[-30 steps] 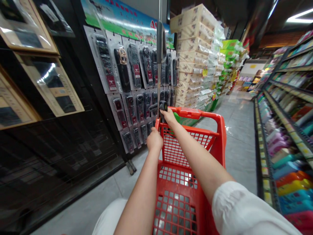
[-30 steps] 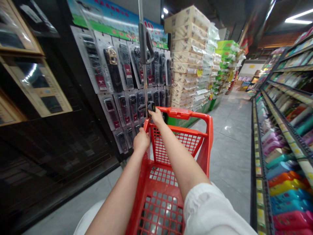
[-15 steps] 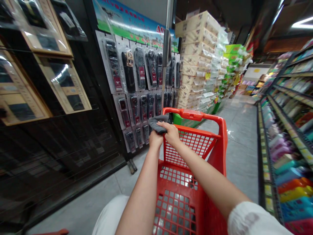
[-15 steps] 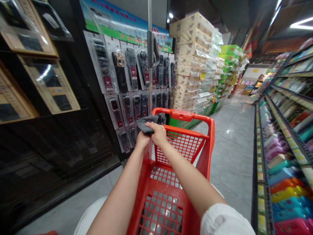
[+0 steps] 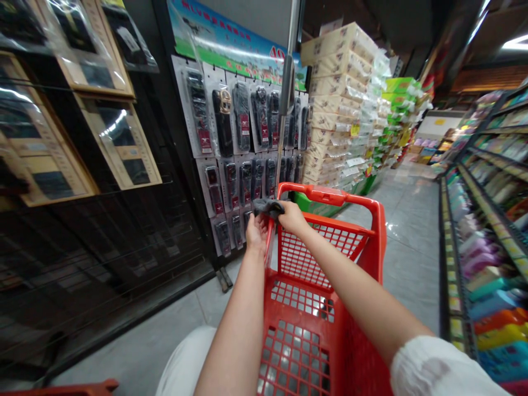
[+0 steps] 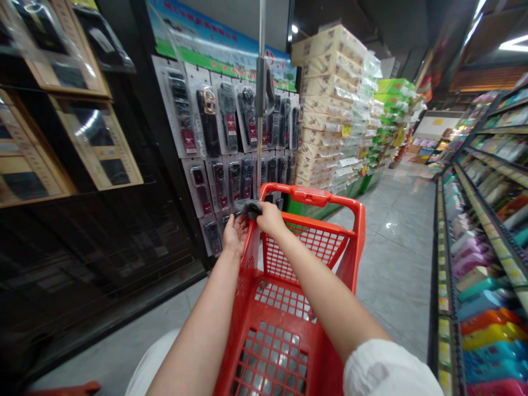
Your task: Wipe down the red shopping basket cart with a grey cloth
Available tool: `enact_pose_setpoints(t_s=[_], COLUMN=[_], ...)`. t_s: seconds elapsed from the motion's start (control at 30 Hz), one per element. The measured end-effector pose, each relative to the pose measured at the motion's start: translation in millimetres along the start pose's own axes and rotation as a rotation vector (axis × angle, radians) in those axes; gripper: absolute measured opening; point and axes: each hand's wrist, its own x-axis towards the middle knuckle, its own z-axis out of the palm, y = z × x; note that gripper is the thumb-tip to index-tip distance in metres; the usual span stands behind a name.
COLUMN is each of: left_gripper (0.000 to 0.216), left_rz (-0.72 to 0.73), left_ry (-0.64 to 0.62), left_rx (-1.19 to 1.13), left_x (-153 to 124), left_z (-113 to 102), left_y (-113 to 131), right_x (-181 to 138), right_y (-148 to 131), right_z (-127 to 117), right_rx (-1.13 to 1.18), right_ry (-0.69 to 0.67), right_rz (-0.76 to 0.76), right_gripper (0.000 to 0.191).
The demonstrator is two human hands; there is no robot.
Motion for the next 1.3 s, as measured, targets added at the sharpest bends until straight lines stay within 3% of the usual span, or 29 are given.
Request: enact_pose_setpoints(t_s=[0.23, 0.33, 0.43, 0.47, 0.53, 0.6, 0.67, 0.7, 0.77, 0.83, 0.9, 1.03, 1.3], left_gripper=[0.067, 0.07, 0.07, 0.069, 0.067, 0.065, 0.064, 0.064, 0.063, 0.064, 0.066, 0.065, 0.062], left_rz=[0.005, 0.002, 0.008, 0.013, 0.023, 0.041, 0.068, 0.08, 0.105, 0.117, 0.119, 0.108, 0.111], left_ry=[-0.02, 0.013, 0.02, 0.015, 0.009, -0.004, -0.035, -0.051, -0.076, -0.089, -0.11, -0.153, -0.135], left_rx=[-0.004, -0.014, -0.018, -0.007, 0.034, 0.065, 0.066, 0.063, 0.059, 0.056, 0.042, 0.03, 0.062], left_x=[-5.1, -4.9, -4.0, -3.8, -3.7, -4.1, -4.8, -5.2, -5.8, -5.9, -5.6, -4.0, -0.4], left_z=[3.7, 3.2, 2.4, 2.2, 2.2, 2.4, 3.1, 3.5, 4.5, 5.2, 4.9, 1.2, -4.2], left_y=[2.9, 3.2, 2.5, 2.2, 1.7, 1.4, 1.1, 0.8, 0.3, -0.2, -0.5, -0.8, -1.7], right_x=[5.9, -5.4, -7.1, -4.2, 4.9, 14.8, 22.1, 24.2, 26.3, 27.6, 30.5, 48.9, 132.1], right_y=[-0.4, 4.8, 13.6, 16.1, 18.5, 16.1, 9.6, 5.9, -0.6, -3.8, -4.2, -10.8, -77.5], right_z=[2.2, 8.8, 5.0, 1.1, -8.4, -16.1, -17.8, -15.8, -7.0, 4.8, 14.2, 9.3, -69.5], right_rx=[0.06, 0.218, 0.424, 0.474, 0.51, 0.455, 0.322, 0.239, 0.091, 0.019, 0.018, 0.051, 0.0], right_ry=[0.146, 0.115, 0.073, 0.123, 0.356, 0.672, 0.831, 0.816, 0.647, 0.463, 0.404, 0.454, 0.642], right_rz=[0.106, 0.134, 0.282, 0.337, 0.362, 0.263, 0.105, 0.035, -0.049, -0.049, -0.001, -0.013, -0.14], right_gripper=[0.029, 0.023, 0.015, 0.015, 0.021, 0.031, 0.039, 0.041, 0.043, 0.044, 0.044, 0.044, 0.046])
